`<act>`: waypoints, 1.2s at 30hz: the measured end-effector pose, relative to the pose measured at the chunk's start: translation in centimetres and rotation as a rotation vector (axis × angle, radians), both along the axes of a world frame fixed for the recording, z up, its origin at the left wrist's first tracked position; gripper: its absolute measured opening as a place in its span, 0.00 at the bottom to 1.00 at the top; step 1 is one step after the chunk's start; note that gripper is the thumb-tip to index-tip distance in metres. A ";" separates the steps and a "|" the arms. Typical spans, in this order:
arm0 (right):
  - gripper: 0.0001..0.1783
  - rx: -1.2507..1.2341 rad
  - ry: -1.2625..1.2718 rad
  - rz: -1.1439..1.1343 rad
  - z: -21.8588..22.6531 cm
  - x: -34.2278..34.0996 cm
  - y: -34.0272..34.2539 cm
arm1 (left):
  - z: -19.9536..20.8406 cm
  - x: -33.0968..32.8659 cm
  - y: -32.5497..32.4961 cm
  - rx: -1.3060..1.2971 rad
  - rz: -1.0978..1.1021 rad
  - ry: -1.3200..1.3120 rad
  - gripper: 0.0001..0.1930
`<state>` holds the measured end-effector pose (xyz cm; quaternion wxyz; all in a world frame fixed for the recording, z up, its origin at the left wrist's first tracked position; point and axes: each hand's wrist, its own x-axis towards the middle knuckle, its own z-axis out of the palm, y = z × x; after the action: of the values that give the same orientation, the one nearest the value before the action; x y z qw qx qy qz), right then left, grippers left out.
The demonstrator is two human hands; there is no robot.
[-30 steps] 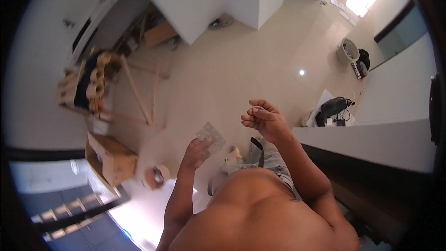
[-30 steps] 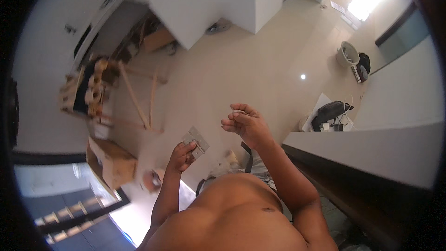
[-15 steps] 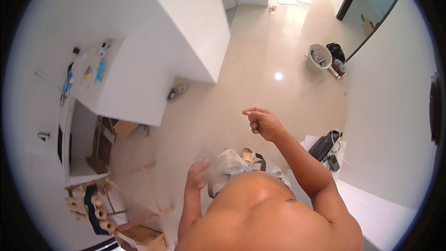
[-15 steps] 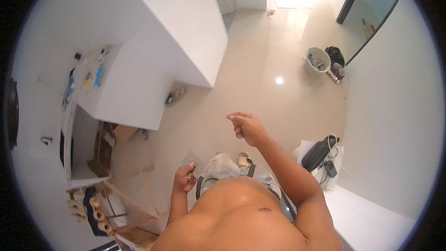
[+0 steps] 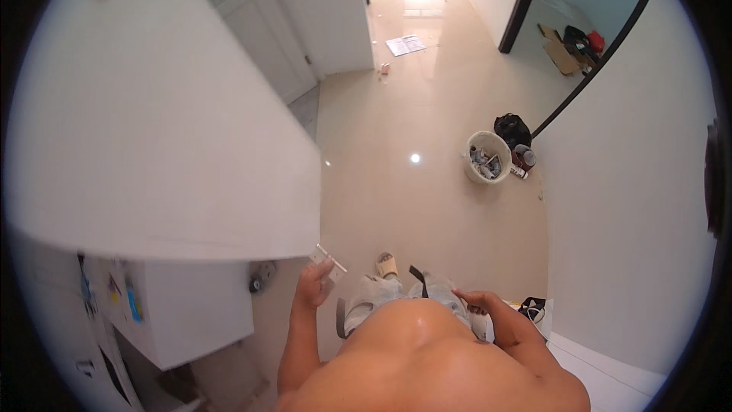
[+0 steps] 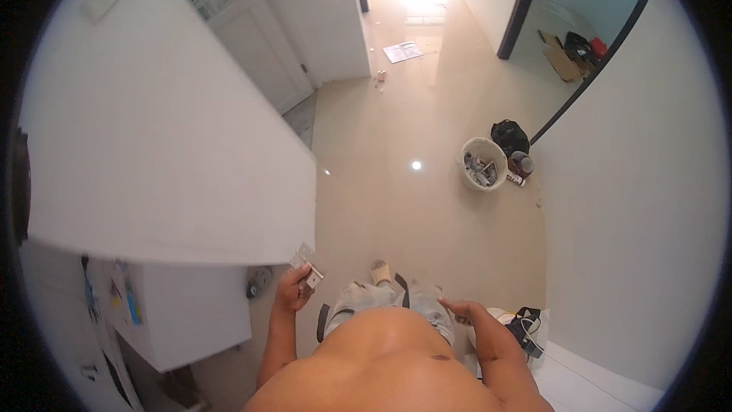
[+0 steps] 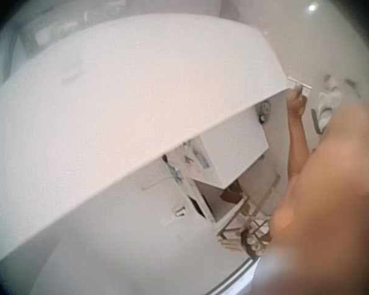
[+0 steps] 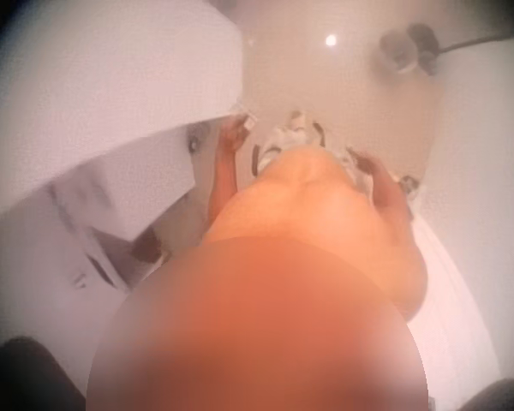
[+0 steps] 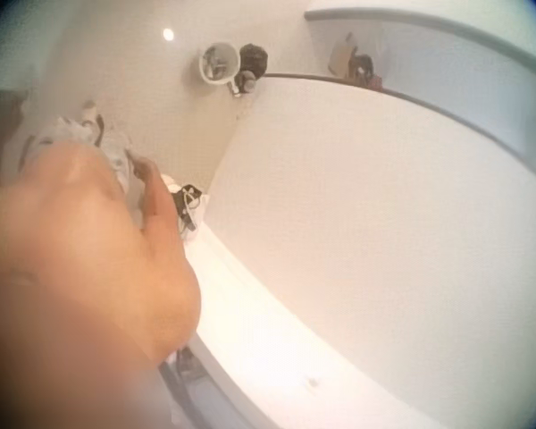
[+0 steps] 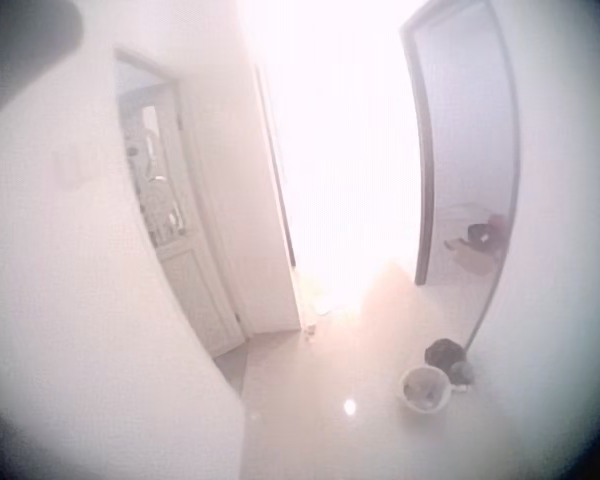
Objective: The person walks through a room carrying a metal hinge and a screwdriver, then attaches the hinge to a white cabinet door using the screwdriver to drive screws into the hinge holes.
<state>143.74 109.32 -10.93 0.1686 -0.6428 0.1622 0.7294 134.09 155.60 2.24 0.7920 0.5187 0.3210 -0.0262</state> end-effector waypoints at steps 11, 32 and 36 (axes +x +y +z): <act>0.56 0.127 -0.346 -0.049 0.5 28.1 4.3 | 1.6 41.4 0.5 -0.089 -0.268 0.049 0.07; 0.15 -0.002 -0.744 -0.741 -4.2 83.4 11.1 | -1.4 99.1 10.1 0.097 -0.493 -0.140 0.06; 0.15 0.141 -0.669 -0.780 1.1 96.8 13.5 | 3.1 112.5 11.4 -0.255 -0.550 -0.053 0.09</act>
<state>240.59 122.86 -9.87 0.5134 -0.7198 0.2774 0.3761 246.64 167.02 5.36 0.8219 0.4832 0.1420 -0.2662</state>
